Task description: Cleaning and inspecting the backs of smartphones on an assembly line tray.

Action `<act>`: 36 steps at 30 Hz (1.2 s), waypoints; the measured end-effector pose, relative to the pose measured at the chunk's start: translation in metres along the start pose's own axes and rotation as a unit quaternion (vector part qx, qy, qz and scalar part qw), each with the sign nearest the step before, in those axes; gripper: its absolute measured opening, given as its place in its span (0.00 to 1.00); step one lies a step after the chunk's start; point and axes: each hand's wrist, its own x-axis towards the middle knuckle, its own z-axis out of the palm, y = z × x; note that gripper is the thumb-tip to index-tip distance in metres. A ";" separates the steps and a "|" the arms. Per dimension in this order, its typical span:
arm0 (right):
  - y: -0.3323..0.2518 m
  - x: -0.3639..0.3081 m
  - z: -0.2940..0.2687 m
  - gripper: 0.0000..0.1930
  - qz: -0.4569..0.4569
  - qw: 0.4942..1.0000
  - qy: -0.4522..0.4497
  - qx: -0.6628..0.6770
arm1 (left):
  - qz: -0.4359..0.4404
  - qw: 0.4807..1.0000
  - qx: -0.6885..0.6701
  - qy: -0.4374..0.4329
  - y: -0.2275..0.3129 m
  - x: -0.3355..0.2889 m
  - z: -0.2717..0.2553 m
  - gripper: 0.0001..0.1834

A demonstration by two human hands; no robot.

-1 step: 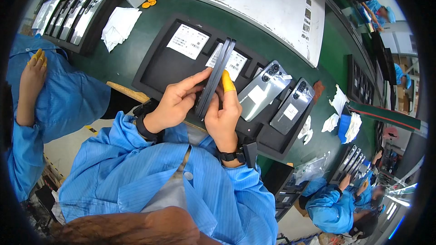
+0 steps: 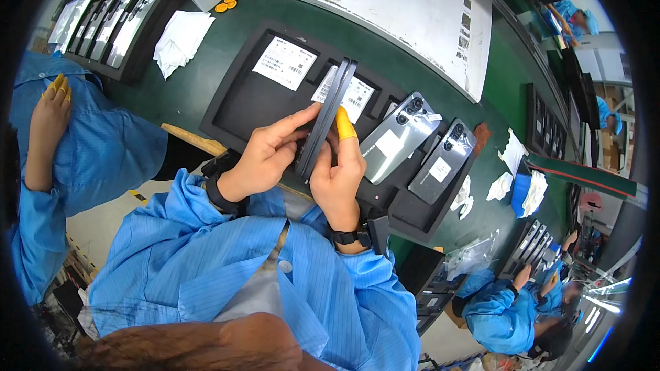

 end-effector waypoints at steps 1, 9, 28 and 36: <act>-0.001 0.000 0.000 0.27 0.002 1.000 0.000 0.000 | -0.002 1.000 -0.005 0.002 0.000 -0.001 0.001 0.38; 0.003 -0.001 0.001 0.25 0.020 1.000 0.005 0.000 | -0.006 1.000 0.006 -0.008 0.000 -0.002 0.001 0.42; -0.003 0.002 -0.020 0.23 0.041 0.998 -0.045 0.020 | 0.136 0.799 0.580 0.073 -0.004 -0.007 0.023 0.51; -0.034 -0.025 -0.127 0.06 0.031 0.975 0.189 -0.110 | 0.103 0.850 0.510 0.082 -0.003 -0.010 0.017 0.47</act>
